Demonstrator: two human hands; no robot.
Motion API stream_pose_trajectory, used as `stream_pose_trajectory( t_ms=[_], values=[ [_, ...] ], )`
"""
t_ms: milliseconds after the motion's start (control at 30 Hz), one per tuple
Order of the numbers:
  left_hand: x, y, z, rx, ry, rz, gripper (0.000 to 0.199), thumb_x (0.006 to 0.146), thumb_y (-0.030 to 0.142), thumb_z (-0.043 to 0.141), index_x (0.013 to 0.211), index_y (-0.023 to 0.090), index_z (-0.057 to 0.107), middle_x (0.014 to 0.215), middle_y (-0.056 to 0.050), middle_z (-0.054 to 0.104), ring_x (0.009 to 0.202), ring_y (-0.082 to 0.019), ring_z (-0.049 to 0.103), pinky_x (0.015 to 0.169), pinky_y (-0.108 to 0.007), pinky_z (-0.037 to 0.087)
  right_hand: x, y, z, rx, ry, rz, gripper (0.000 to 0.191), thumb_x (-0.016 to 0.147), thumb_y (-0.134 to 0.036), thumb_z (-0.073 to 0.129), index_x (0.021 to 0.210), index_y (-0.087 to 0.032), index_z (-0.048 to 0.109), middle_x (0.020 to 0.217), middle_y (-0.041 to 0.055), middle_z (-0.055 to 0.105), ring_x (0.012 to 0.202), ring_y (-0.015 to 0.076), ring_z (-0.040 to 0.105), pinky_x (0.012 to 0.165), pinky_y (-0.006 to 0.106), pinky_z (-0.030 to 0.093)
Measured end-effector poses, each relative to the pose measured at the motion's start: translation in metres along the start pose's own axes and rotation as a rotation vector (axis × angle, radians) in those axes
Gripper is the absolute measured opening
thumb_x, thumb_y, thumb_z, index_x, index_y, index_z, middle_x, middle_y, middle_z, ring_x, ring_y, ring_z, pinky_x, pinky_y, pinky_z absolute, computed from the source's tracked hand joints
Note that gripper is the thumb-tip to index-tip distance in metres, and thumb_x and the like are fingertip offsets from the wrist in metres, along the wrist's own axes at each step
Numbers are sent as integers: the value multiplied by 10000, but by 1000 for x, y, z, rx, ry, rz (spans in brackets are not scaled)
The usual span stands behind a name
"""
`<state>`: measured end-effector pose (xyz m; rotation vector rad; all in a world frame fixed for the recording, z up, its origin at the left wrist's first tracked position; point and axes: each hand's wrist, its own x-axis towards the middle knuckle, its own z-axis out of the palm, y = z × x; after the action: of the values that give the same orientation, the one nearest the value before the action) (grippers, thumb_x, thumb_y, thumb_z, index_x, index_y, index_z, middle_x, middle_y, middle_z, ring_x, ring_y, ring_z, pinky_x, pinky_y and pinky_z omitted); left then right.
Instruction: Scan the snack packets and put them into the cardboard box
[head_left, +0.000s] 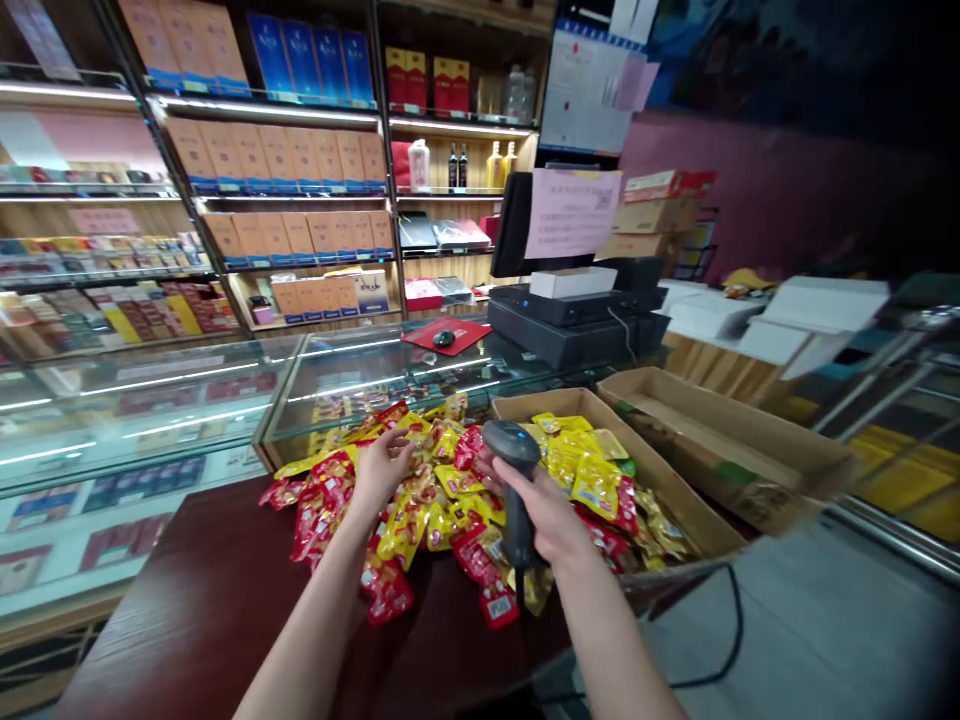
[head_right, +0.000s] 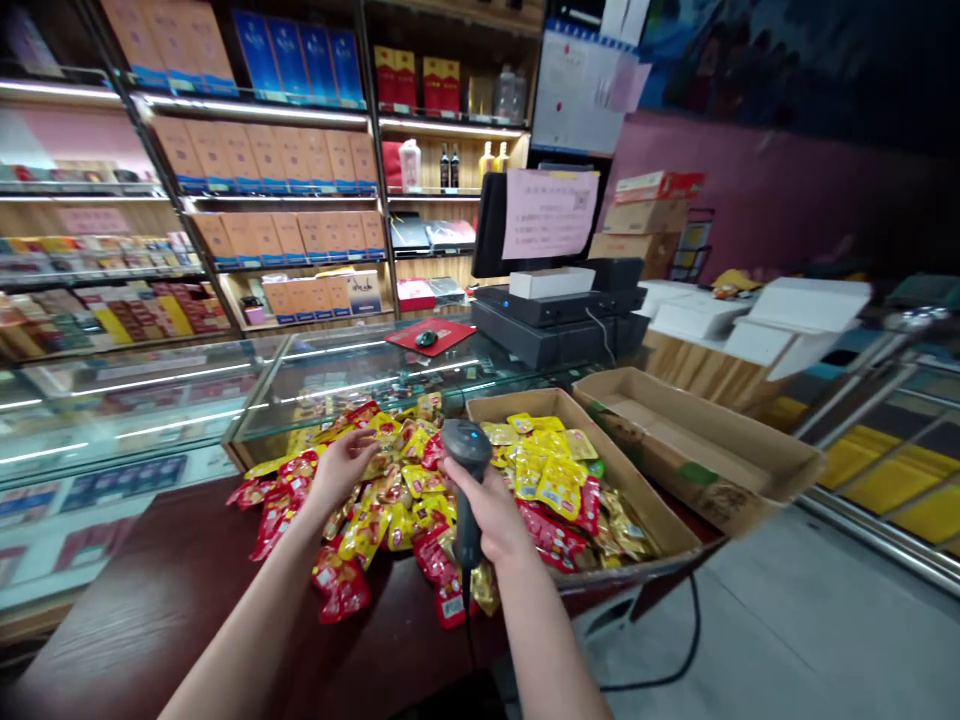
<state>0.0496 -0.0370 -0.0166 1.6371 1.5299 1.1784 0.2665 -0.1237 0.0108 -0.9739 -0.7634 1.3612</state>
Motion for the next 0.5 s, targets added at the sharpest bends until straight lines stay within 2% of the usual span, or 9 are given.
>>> stream_pose_trajectory(
  t_ms=[67,133,333,400,500],
  values=[
    [1,-18,-16,82,69,-15,359,769,299,620,1103,170,623,922,-76,701,772,-171,660,721,-276,503,6,19,18,-25,-50,60,386,640,-346,771,989,-209,677,1052,45,696,1020,223,634,911,341,502],
    [0,-29,-22,135,81,-30,376,765,288,622,1120,165,614,940,-82,694,785,-172,651,729,-278,493,11,36,33,-53,-88,110,392,634,-344,774,986,-202,675,1043,48,697,999,223,639,899,347,503],
    [-2,-40,-19,293,138,13,447,750,278,631,1178,156,588,1035,-112,658,755,-158,615,772,-285,443,23,63,56,-90,-141,172,341,617,-334,779,899,-174,674,889,27,708,847,178,662,859,324,494],
    [-1,-42,-18,356,142,16,400,738,282,639,1115,147,620,1001,-115,660,765,-167,607,762,-282,429,25,66,60,-131,-145,165,341,617,-342,777,889,-164,672,862,24,702,801,163,656,817,307,498],
    [2,-44,-17,396,120,-16,216,729,287,636,901,159,661,809,-75,665,730,-181,598,677,-267,411,31,68,66,-171,-133,148,347,614,-342,777,886,-155,671,808,15,690,719,138,637,734,273,501]
  ],
)
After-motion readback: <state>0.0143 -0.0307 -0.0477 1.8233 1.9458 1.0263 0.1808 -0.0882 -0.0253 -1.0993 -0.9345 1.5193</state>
